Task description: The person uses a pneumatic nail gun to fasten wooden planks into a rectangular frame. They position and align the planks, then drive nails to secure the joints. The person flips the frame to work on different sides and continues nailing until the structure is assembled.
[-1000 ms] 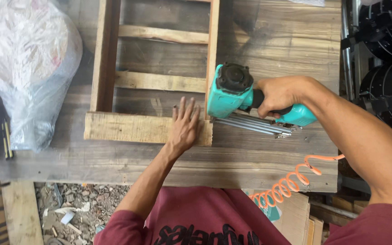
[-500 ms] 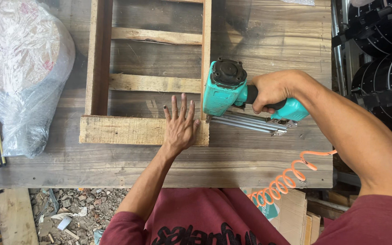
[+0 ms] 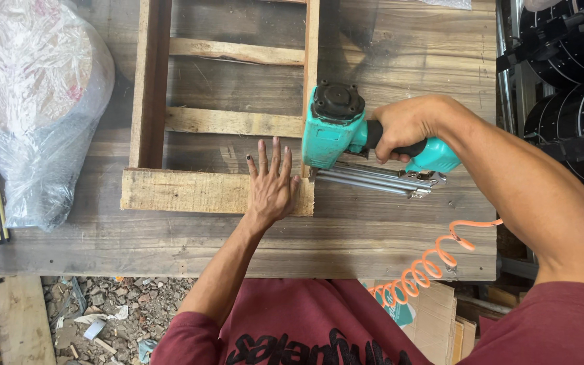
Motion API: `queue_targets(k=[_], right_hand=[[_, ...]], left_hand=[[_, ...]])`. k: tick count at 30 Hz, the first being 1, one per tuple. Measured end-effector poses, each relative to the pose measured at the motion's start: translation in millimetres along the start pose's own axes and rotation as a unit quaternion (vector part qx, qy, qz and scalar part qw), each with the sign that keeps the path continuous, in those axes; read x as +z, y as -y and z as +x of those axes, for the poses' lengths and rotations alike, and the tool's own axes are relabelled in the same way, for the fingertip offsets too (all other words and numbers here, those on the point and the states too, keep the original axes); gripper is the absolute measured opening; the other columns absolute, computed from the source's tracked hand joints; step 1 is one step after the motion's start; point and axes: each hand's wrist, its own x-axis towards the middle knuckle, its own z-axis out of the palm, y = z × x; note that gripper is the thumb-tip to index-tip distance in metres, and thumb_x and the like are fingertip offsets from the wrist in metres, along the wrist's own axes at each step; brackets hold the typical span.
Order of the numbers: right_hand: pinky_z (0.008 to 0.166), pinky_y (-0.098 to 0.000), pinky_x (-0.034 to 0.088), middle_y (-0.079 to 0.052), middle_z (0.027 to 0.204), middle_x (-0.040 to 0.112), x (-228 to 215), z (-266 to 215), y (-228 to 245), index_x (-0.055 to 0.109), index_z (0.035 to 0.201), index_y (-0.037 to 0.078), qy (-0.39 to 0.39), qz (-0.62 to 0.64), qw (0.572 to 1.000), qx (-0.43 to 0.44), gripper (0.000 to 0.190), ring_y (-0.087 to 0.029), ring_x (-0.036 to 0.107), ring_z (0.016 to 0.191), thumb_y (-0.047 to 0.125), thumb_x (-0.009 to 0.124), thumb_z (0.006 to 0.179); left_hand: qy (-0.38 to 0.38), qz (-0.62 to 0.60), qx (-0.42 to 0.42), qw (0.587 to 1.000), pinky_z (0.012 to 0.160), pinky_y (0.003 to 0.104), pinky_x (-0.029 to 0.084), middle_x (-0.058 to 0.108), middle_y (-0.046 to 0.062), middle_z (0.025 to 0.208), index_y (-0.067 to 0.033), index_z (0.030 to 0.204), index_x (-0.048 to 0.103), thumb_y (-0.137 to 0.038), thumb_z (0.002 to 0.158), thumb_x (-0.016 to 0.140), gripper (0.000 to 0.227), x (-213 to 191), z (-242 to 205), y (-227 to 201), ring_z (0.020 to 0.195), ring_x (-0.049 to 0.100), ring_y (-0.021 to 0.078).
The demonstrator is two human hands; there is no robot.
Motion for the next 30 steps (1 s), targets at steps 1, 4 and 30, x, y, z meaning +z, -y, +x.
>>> queue_targets(k=[1,4,30], right_hand=[[0.053,-0.0324,0.054,-0.013,0.051,0.065,1,2,-2,0.068,0.059,-0.002,0.002,-0.001,1.0,0.0,0.017,-0.024,0.067,0.044,0.007,0.081,0.066],[0.052,-0.0336,0.054,-0.014,0.05,0.065,1,5,-10,0.068,0.06,-0.002,-0.013,-0.008,1.0,-0.001,0.018,-0.025,0.067,0.043,0.008,0.081,0.065],[0.056,-0.0277,0.051,-0.005,0.043,0.063,63,-28,-12,0.068,0.055,0.009,0.039,-0.089,0.995,-0.018,0.024,-0.019,0.063,0.047,0.028,0.081,0.062]], left_hand=[[0.001,-0.001,-0.002,1.0,0.12,0.065,-0.003,-0.001,0.015,0.173,-0.0115,0.163,0.025,-0.046,0.105,0.02,0.068,2,1,1,0.156,-0.01,0.0413],[0.005,0.002,-0.004,1.0,0.12,0.067,-0.002,-0.003,0.013,0.173,-0.0132,0.164,0.024,-0.045,0.105,0.021,0.067,5,2,1,0.156,-0.01,0.0412],[-0.027,0.006,0.004,1.0,0.12,0.07,0.01,0.019,0.018,0.17,-0.0143,0.155,0.045,-0.047,0.105,0.021,0.064,-7,-1,-5,0.156,0.006,0.0429]])
